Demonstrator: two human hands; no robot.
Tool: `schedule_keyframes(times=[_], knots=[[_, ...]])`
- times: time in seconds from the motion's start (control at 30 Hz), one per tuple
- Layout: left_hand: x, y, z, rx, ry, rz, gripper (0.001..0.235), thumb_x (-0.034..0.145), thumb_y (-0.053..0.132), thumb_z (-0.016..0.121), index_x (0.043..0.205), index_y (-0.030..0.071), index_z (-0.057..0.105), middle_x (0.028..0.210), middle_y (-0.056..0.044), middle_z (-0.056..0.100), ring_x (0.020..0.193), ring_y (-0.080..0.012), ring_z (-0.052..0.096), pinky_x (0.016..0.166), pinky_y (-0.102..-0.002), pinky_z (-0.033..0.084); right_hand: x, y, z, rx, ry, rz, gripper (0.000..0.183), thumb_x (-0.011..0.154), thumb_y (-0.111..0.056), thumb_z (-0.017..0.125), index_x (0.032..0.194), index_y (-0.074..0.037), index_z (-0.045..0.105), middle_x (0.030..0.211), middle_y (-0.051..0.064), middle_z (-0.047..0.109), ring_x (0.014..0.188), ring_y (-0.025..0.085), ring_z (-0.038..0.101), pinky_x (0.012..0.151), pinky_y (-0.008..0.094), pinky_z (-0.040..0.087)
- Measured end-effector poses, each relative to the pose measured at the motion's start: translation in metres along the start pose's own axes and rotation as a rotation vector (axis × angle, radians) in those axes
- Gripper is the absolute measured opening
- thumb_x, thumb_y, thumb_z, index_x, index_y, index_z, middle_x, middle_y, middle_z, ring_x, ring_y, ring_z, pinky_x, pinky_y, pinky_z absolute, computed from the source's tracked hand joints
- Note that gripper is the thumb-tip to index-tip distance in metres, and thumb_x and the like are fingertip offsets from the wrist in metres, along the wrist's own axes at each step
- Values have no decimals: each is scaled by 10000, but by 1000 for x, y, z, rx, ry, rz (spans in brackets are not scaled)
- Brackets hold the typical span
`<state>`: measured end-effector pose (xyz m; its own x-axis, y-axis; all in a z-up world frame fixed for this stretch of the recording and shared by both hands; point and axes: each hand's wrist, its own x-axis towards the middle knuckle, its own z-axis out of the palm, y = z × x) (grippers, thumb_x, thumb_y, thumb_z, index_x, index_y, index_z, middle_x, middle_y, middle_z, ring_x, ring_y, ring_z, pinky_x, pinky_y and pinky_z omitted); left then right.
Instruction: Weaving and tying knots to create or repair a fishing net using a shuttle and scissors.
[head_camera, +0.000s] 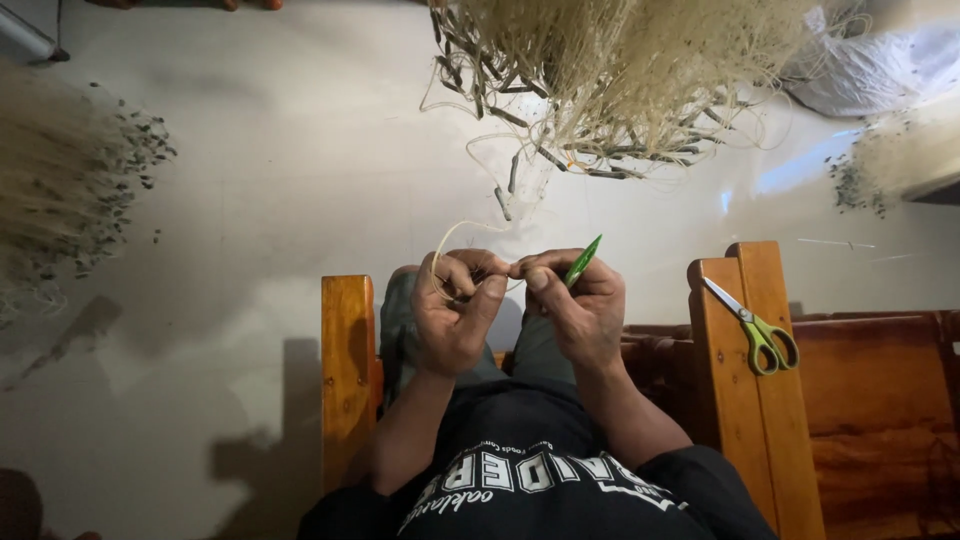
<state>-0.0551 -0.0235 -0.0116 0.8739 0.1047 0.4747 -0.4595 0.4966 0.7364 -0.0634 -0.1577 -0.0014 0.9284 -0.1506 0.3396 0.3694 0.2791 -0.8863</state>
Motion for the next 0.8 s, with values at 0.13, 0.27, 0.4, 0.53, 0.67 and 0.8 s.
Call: schedule_keyframes(times=[0.13, 0.27, 0.4, 0.53, 0.67, 0.8], knots=[[0, 2, 0, 14, 1, -5, 290, 930, -20, 658, 822, 64, 402, 930, -246, 663, 847, -324, 725, 737, -384, 591, 1, 0, -1, 3, 0, -9, 96, 882, 63, 686, 932, 140, 659, 762, 270, 692, 471, 166, 614, 438, 268, 500], [-1, 5, 3, 46, 9, -6, 291, 919, -20, 672, 820, 60, 410, 920, -243, 669, 833, -318, 724, 727, -387, 593, 0, 0, -2, 8, 12, -2, 102, 878, 57, 693, 934, 136, 659, 757, 264, 691, 474, 174, 629, 440, 263, 504], [-1, 5, 4, 42, 10, -12, 295, 922, -4, 676, 823, 64, 407, 921, -238, 669, 837, -311, 719, 720, -372, 585, -1, -3, -1, -4, 10, 2, 101, 866, 69, 696, 924, 145, 663, 736, 255, 688, 469, 171, 631, 442, 264, 507], [-1, 6, 6, 68, 9, 14, 307, 914, -6, 685, 807, 74, 409, 892, -228, 676, 772, -249, 692, 644, -319, 554, -2, -4, -1, 8, 11, 7, 104, 865, 61, 699, 930, 136, 669, 763, 261, 694, 479, 175, 644, 445, 254, 513], [-2, 4, 5, 87, -1, 53, 345, 899, -22, 699, 781, 91, 396, 857, -219, 677, 722, -200, 654, 579, -279, 510, -4, -9, 1, 5, 16, 1, 95, 853, 74, 707, 913, 139, 674, 741, 256, 691, 480, 172, 644, 443, 250, 511], [1, 9, 6, 86, -11, 67, 351, 895, -19, 700, 769, 99, 395, 846, -225, 676, 686, -204, 628, 562, -282, 489, -2, -19, -3, 2, -11, 1, 110, 832, 70, 735, 921, 106, 681, 825, 268, 703, 517, 170, 656, 479, 278, 544]])
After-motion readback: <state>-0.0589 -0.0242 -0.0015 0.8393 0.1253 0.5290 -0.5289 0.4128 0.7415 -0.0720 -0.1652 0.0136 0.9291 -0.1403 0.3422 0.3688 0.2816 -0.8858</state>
